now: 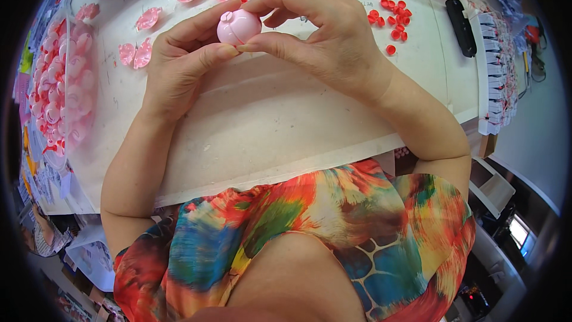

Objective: The person assembles small pink plastic components by hand.

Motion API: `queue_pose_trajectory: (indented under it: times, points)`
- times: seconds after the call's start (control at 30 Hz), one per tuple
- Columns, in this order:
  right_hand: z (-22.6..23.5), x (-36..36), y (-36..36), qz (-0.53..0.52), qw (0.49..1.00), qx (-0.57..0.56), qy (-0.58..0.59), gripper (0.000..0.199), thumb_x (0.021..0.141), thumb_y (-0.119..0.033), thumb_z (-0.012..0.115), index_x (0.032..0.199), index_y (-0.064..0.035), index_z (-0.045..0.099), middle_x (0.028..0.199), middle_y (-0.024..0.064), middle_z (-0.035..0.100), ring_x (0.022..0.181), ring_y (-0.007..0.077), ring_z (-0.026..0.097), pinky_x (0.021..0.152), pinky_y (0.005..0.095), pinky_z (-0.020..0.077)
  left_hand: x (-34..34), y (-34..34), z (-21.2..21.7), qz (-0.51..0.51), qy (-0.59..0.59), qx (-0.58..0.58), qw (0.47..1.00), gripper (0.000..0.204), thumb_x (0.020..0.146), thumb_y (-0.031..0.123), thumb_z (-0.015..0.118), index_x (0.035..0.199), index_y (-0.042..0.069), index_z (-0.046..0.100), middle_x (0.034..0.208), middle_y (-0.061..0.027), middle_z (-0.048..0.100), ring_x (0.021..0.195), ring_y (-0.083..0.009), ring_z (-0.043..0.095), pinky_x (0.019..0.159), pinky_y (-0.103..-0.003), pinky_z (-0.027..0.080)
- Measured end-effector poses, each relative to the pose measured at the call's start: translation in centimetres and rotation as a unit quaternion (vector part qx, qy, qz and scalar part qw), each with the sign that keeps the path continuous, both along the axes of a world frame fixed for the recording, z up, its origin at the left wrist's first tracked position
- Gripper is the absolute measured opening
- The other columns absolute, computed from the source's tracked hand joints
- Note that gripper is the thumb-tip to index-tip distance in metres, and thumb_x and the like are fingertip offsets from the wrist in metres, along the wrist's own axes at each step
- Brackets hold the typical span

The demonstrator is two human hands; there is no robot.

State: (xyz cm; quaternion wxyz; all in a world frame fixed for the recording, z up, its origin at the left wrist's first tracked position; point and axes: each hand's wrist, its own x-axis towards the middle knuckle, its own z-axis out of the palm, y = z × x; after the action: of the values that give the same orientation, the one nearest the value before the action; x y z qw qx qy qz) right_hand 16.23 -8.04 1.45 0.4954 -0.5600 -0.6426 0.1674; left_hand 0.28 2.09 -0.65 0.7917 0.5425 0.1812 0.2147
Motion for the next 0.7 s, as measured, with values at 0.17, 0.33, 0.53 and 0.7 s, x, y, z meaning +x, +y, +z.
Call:
queue_pose_trajectory:
  times: [0.17,0.33,0.53,0.7]
  points:
    - [0.0,0.1,-0.4,0.002,1.0,-0.01,0.012,0.025,0.067,-0.005,0.069,0.089,-0.0008,0.059,0.085,0.0067,0.062,0.069,0.0133,0.059,0.062,0.0222,0.0486,-0.1,-0.3,0.0,-0.006,-0.011,0.054,0.998,0.04,0.07,0.002,0.065,0.109,0.001,0.054,0.1,-0.007,0.059,0.09,-0.0122,0.055,0.081,-0.024,0.044]
    - [-0.4,0.5,-0.5,0.026,0.999,0.017,-0.018,0.026,0.065,-0.004,0.07,0.089,-0.0023,0.061,0.085,0.0055,0.062,0.067,0.011,0.057,0.058,0.0211,0.0463,-0.2,-0.5,0.1,-0.009,-0.003,0.07,0.997,0.041,0.07,0.003,0.065,0.11,0.001,0.054,0.099,-0.0072,0.059,0.089,-0.0118,0.055,0.08,-0.024,0.044]
    - [-0.4,1.4,-0.8,0.03,0.998,-0.004,0.047,0.02,0.065,-0.005,0.07,0.084,-0.002,0.063,0.083,0.0046,0.063,0.065,0.0107,0.055,0.056,0.0216,0.0451,0.5,-0.7,0.9,-0.023,0.005,0.057,0.998,0.042,0.07,0.005,0.065,0.11,0.001,0.053,0.098,-0.0073,0.059,0.088,-0.012,0.055,0.079,-0.023,0.044]
    - [0.3,0.9,-1.0,-0.002,1.0,0.006,0.024,0.017,0.066,-0.012,0.069,0.081,-0.0046,0.063,0.076,0.0047,0.061,0.063,0.0128,0.054,0.053,0.0225,0.0439,0.7,-1.0,1.1,-0.068,0.048,-0.051,0.995,0.059,0.068,0.027,0.07,0.114,-0.001,0.046,0.11,-0.0096,0.052,0.096,-0.0155,0.054,0.085,-0.027,0.043]
